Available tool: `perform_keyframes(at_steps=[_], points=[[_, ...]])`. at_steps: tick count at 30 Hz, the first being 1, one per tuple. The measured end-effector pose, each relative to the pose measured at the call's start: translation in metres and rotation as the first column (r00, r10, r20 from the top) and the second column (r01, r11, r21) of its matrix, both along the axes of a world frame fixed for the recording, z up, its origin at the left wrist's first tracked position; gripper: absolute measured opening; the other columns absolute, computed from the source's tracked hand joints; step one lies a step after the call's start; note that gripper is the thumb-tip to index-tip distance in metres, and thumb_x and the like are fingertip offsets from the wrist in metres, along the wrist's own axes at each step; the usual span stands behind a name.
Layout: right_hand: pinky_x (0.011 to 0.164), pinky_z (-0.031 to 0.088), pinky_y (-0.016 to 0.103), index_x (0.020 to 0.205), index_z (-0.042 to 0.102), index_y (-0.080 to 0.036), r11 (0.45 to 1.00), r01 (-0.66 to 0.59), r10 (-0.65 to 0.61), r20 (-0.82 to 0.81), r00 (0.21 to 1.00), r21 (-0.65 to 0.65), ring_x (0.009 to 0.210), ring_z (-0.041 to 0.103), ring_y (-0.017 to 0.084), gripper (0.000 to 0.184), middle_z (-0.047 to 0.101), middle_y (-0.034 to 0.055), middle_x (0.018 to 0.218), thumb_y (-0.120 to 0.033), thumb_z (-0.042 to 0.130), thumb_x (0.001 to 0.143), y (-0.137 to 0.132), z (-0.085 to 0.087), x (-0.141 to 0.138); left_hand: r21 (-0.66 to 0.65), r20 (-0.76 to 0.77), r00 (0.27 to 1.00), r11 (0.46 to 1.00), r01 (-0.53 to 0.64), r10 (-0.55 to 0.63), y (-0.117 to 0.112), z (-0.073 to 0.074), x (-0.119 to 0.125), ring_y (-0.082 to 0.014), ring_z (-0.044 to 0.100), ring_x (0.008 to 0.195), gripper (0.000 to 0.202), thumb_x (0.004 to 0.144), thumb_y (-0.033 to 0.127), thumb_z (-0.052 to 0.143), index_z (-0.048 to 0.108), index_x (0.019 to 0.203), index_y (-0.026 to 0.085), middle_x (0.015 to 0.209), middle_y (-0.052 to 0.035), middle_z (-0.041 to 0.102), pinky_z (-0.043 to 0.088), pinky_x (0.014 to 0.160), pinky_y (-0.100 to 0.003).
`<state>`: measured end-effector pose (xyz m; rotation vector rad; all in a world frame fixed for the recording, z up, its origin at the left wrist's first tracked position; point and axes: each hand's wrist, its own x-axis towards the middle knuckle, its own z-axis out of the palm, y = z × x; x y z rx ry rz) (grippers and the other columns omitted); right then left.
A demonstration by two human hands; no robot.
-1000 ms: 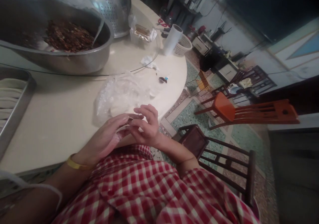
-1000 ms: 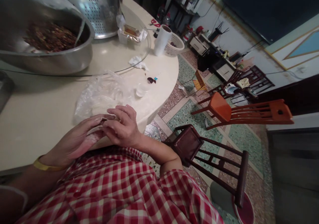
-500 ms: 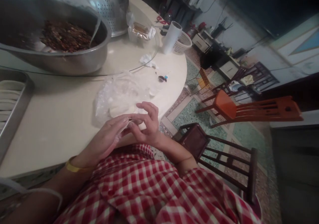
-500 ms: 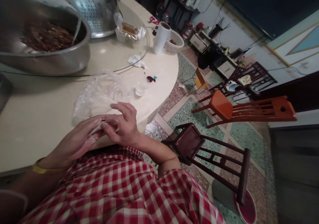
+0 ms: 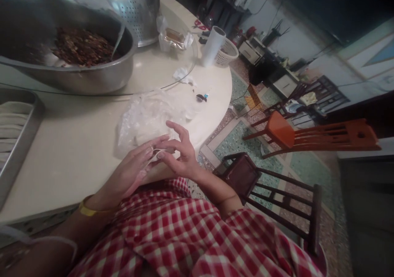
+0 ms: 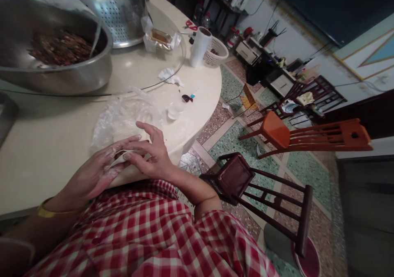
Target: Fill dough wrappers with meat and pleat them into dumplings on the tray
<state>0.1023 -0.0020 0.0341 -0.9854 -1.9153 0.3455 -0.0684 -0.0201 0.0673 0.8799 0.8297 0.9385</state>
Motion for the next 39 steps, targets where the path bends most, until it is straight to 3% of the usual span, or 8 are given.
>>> perform_keyframes(at_steps=[6,14,18,21,26,30,34,39], points=[[0.115,0.048,0.044,0.092,0.074,-0.024,0.987,-0.091,0.058,-0.236,0.970,-0.131,0.140,0.054,0.026,0.012,0.061,0.0085,0.143,-0.036,0.076,0.088,-0.001,-0.005,-0.007,-0.022,-0.040,0.999,1.000,0.016,-0.017,0.001,0.000,-0.001,-0.0271,0.062,0.129,0.062,0.076,0.058,0.080,0.068,0.131,0.032,0.145,-0.0053,0.063,0.056,0.097,-0.030],[0.105,0.055,0.044,0.096,0.061,-0.024,0.972,-0.196,0.116,-0.459,0.881,-0.131,0.128,0.063,0.022,0.019,0.064,0.0108,0.136,-0.043,0.060,0.098,-0.006,0.002,-0.015,0.280,-0.316,0.926,0.953,-0.118,0.207,0.003,-0.008,-0.026,-0.0222,0.067,0.106,0.034,0.084,0.053,0.070,0.074,0.102,0.024,0.109,-0.0058,0.074,0.054,0.093,-0.031],[0.097,0.060,0.040,0.101,0.055,-0.024,0.949,-0.287,0.185,-0.507,0.842,-0.131,0.109,0.071,0.017,0.016,0.068,0.0109,0.128,-0.041,0.055,0.101,-0.009,-0.001,-0.019,0.360,-0.483,0.839,0.930,-0.072,0.252,0.006,-0.001,-0.034,-0.0190,0.069,0.089,0.029,0.081,0.046,0.072,0.074,0.096,0.022,0.099,-0.0035,0.076,0.056,0.083,-0.030],[0.090,0.063,0.036,0.106,0.054,-0.024,0.936,-0.311,0.189,-0.508,0.840,-0.165,0.103,0.073,0.017,0.018,0.072,0.0090,0.115,-0.042,0.053,0.102,-0.012,-0.003,-0.022,0.450,-0.514,0.811,0.893,-0.020,0.278,0.008,0.006,-0.034,-0.0159,0.069,0.081,0.023,0.080,0.044,0.070,0.074,0.088,0.023,0.091,-0.0012,0.076,0.055,0.076,-0.026],[0.085,0.064,0.030,0.114,0.062,-0.024,0.962,-0.206,0.107,-0.443,0.890,-0.181,0.097,0.074,0.015,0.020,0.075,0.0063,0.107,-0.039,0.057,0.101,-0.014,0.001,-0.022,0.566,-0.562,0.749,0.824,0.038,0.351,0.009,0.006,-0.035,-0.0139,0.068,0.080,0.019,0.084,0.043,0.067,0.075,0.084,0.025,0.089,0.0003,0.075,0.052,0.070,-0.023],[0.092,0.063,0.033,0.114,0.065,-0.023,0.972,-0.194,0.124,-0.420,0.899,-0.129,0.104,0.074,0.016,0.020,0.076,0.0069,0.109,-0.036,0.055,0.102,-0.011,0.003,-0.021,0.527,-0.608,0.715,0.849,0.038,0.345,0.012,0.005,-0.040,-0.0154,0.069,0.081,0.025,0.082,0.048,0.068,0.077,0.094,0.027,0.093,0.0000,0.077,0.054,0.074,-0.025],[0.093,0.063,0.036,0.112,0.066,-0.025,0.978,-0.192,0.148,-0.375,0.915,-0.082,0.107,0.074,0.017,0.020,0.077,0.0067,0.109,-0.038,0.054,0.102,-0.009,0.003,-0.020,0.458,-0.625,0.746,0.882,0.111,0.231,0.020,0.007,-0.047,-0.0161,0.070,0.079,0.026,0.080,0.050,0.067,0.077,0.089,0.027,0.090,0.0003,0.078,0.055,0.074,-0.025],[0.094,0.063,0.032,0.118,0.066,-0.023,0.984,-0.173,0.175,-0.330,0.928,0.035,0.108,0.073,0.016,0.020,0.077,0.0072,0.111,-0.024,0.058,0.101,-0.008,0.005,-0.019,0.525,-0.609,0.764,0.830,0.190,0.211,0.026,0.009,-0.049,-0.0132,0.066,0.074,0.021,0.085,0.045,0.065,0.076,0.085,0.027,0.082,0.0022,0.075,0.053,0.071,-0.023]])
